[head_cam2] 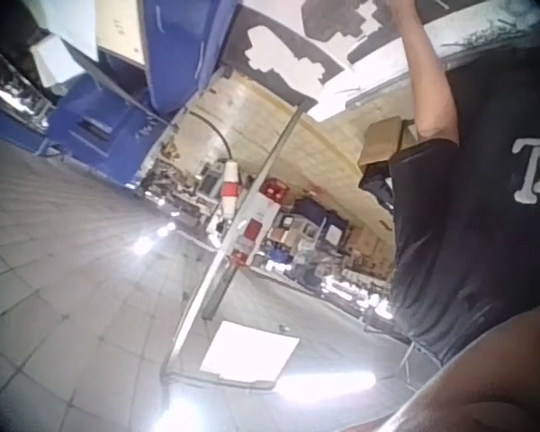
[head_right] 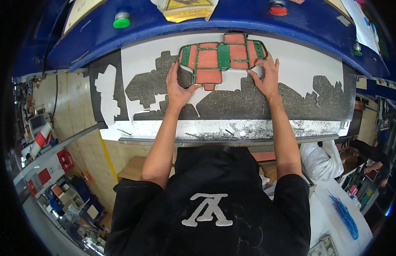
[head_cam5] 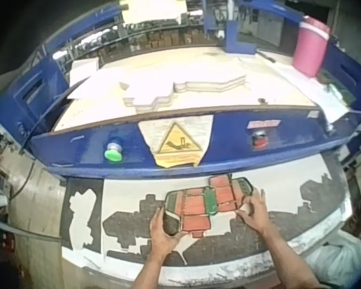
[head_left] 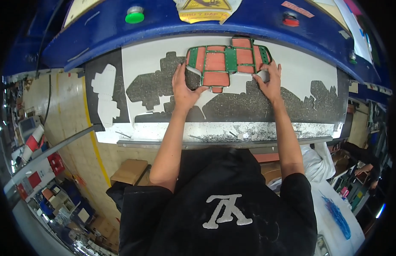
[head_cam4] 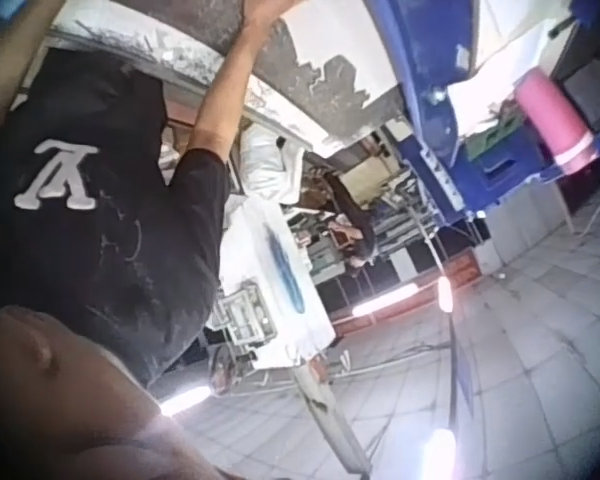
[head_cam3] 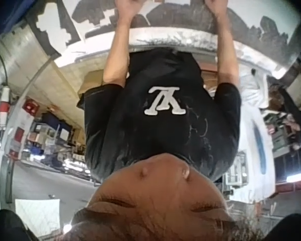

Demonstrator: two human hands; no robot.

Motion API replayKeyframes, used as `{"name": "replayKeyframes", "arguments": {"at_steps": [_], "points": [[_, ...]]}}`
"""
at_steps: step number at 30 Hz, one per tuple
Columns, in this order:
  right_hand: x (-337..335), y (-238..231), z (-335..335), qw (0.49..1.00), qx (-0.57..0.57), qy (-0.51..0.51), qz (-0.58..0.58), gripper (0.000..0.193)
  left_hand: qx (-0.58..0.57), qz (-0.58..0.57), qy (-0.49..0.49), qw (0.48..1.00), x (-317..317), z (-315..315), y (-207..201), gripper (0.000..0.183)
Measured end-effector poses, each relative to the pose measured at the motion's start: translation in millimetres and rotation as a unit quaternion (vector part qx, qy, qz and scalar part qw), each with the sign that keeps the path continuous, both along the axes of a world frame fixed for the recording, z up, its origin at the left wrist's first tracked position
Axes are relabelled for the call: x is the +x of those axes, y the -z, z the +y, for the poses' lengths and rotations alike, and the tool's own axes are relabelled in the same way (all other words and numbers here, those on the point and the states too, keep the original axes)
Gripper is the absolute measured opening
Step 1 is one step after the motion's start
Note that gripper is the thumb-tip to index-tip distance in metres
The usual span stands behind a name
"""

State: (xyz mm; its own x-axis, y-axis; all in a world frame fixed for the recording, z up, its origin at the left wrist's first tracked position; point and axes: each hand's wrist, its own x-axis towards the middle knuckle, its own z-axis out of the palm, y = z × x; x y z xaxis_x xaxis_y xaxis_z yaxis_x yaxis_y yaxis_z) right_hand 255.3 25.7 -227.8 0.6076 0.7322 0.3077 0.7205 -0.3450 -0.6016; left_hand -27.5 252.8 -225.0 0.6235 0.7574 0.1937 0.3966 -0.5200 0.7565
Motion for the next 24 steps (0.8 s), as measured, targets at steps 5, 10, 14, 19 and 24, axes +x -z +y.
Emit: {"name": "replayKeyframes", "arguments": {"at_steps": [5, 10, 14, 19, 24], "points": [[-1.6, -4.4, 2.9, 1.000, -0.016, 0.002, 0.004, 0.041, -0.002, 0.000, 0.004, 1.000, -1.2, 0.7, -0.9, 0.124], [0.1, -6.0, 0.3, 1.000, -0.019, -0.002, -0.004, 0.042, 0.012, 0.012, 0.003, 1.000, -1.5, -0.2, -0.7, 0.124], [1.0, -8.3, -2.9, 0.999, -0.006, -0.027, 0.023, 0.044, -0.008, 0.011, -0.001, 1.000, -1.3, -1.2, -0.6, 0.125], [0.3, -6.7, -0.1, 1.000, -0.012, -0.007, 0.024, 0.043, -0.020, 0.024, -0.010, 0.999, -1.7, -1.6, -1.6, 0.124], [-1.3, -4.2, 0.8, 1.000, -0.012, -0.007, 0.006, 0.041, -0.005, 0.016, -0.007, 1.000, -1.3, -1.4, -3.7, 0.124]]}}
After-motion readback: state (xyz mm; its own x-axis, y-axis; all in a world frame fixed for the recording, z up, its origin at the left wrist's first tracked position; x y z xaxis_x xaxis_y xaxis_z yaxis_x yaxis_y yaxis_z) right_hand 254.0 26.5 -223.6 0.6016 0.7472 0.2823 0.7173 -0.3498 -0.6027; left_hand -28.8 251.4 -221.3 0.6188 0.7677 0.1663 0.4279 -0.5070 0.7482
